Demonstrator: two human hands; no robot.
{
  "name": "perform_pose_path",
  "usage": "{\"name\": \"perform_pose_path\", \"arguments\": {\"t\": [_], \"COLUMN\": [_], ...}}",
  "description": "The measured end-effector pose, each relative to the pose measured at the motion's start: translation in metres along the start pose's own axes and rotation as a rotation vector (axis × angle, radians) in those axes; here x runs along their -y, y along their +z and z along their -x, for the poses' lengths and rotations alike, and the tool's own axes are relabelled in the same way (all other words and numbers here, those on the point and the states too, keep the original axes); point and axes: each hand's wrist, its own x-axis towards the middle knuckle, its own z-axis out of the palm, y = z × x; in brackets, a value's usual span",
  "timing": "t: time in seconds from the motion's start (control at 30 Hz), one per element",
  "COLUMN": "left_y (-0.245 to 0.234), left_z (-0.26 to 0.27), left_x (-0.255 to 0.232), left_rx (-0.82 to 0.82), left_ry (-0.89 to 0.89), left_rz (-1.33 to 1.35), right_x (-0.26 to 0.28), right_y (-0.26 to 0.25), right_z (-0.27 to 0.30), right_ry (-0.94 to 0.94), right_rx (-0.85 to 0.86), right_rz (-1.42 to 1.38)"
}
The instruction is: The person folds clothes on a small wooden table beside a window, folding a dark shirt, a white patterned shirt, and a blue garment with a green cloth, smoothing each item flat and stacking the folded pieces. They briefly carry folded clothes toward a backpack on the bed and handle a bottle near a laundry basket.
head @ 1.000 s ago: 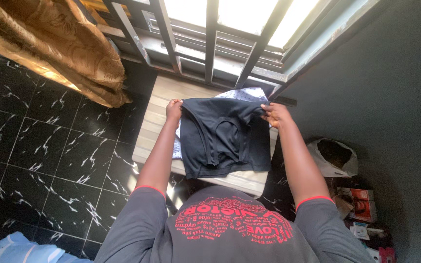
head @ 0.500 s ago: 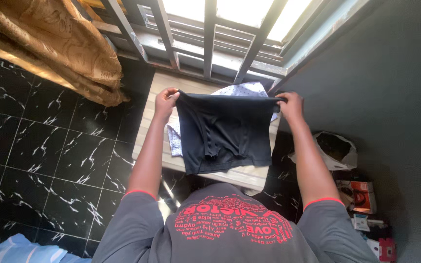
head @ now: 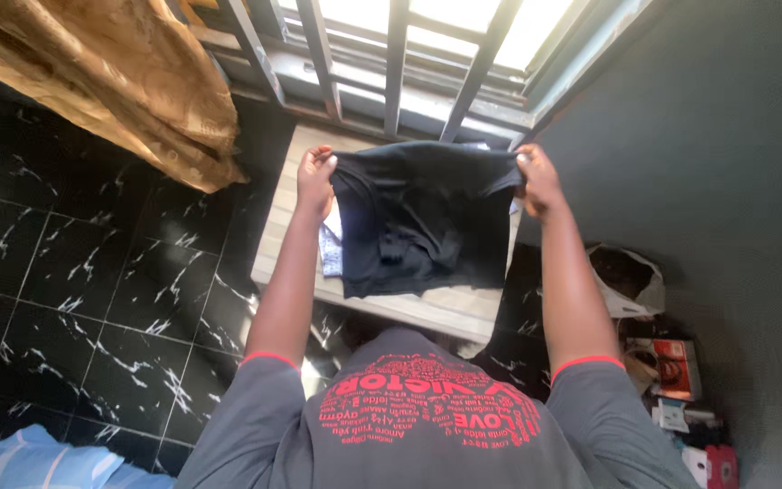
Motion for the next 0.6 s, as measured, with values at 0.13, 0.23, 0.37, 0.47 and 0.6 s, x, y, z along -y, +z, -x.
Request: {"name": "perform_pose_path", "arguments": {"t": [0.13, 0.23, 0.37, 0.47, 0.6], "left_y": [0.019, 0.064, 0.165, 0.198, 0.169], "left_z": [0.020, 0.055, 0.123, 0.172, 0.154], "left_x": [-0.013, -0.015, -0.003, -0.006, -0.041], "left_rx": [-0.058, -0.184, -0.149, 0.129, 0.330], "left_ry": [0.009, 0.090, 0.178, 0.186, 0.127], "left_rz": [-0.068, -0.127, -0.233, -0.023, 0.355], "right_x": [0.011, 0.006, -0.030, -0.046, 0.002], "right_y": [0.018, 0.051, 0.144, 0.185, 0.168], "right_z": [0.013, 0.028, 0.062, 0.093, 0.114], "right_ry": [-0.028, -0.113, -0.304, -0.454, -0.387], "right_rx": [0.016, -0.186, -0.021, -0.091, 0.080], "right_rz": [-0.052, 0.324, -0.010, 0.184, -0.156]}}
